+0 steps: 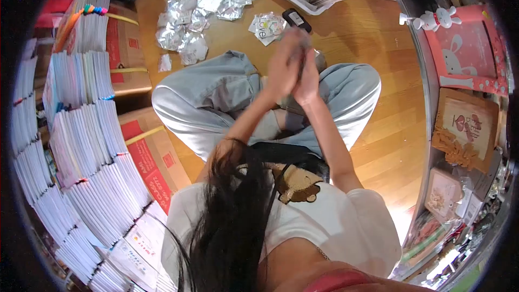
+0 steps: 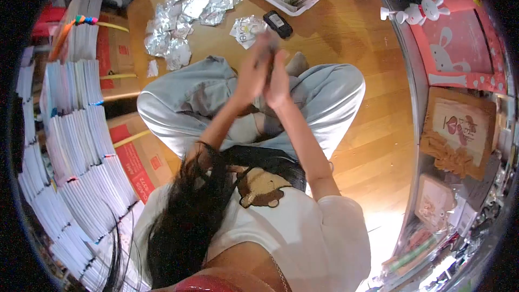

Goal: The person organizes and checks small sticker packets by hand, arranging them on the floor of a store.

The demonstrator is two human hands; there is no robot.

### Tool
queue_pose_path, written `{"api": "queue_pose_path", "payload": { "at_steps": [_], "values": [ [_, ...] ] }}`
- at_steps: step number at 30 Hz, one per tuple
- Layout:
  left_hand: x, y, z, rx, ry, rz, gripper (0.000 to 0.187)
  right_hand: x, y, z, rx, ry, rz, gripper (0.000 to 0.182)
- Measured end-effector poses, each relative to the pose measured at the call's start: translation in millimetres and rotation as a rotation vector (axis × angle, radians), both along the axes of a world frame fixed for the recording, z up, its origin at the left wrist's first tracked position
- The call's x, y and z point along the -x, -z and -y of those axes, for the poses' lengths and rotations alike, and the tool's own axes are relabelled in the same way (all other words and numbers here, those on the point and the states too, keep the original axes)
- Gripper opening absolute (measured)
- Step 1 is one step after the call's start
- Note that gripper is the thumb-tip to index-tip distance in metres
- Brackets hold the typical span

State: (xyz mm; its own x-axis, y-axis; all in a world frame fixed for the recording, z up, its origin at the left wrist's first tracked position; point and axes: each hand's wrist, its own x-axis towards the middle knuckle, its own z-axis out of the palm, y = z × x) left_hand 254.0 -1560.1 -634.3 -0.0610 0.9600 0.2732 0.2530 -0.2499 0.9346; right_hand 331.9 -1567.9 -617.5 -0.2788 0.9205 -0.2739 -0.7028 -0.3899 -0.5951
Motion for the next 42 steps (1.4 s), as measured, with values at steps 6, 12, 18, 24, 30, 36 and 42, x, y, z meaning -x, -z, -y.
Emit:
{"api": "queue_pose_path", "payload": {
  "at_steps": [6,12,18,24,30,36,42],
  "values": [
    [0,-16,1,-0.052,0.02,-0.147,0.039,-4,14,1,-0.039,-0.044,0.031,0.056],
    [9,-26,-6,0.413,-0.116,0.215,0.034,15,3,19,-0.074,-0.035,0.134,0.055],
    [-6,-27,39,0.033,-0.065,0.075,0.04,2,-28,33,-0.17,-0.003,0.165,0.057],
    [28,-65,8,0.469,-0.066,0.191,0.035,22,-28,58,-0.432,-0.026,0.509,0.063],
    [10,-44,69,0.002,0.109,-0.027,0.038,5,-43,50,-0.114,-0.05,0.074,0.069],
    [36,-60,24,-0.011,0.066,-0.15,0.034,26,-30,66,-0.326,-0.004,0.506,0.06],
    [36,-42,48,0.316,-0.056,0.503,0.038,34,-19,74,-0.357,0.028,0.793,0.049]
  ]
}}
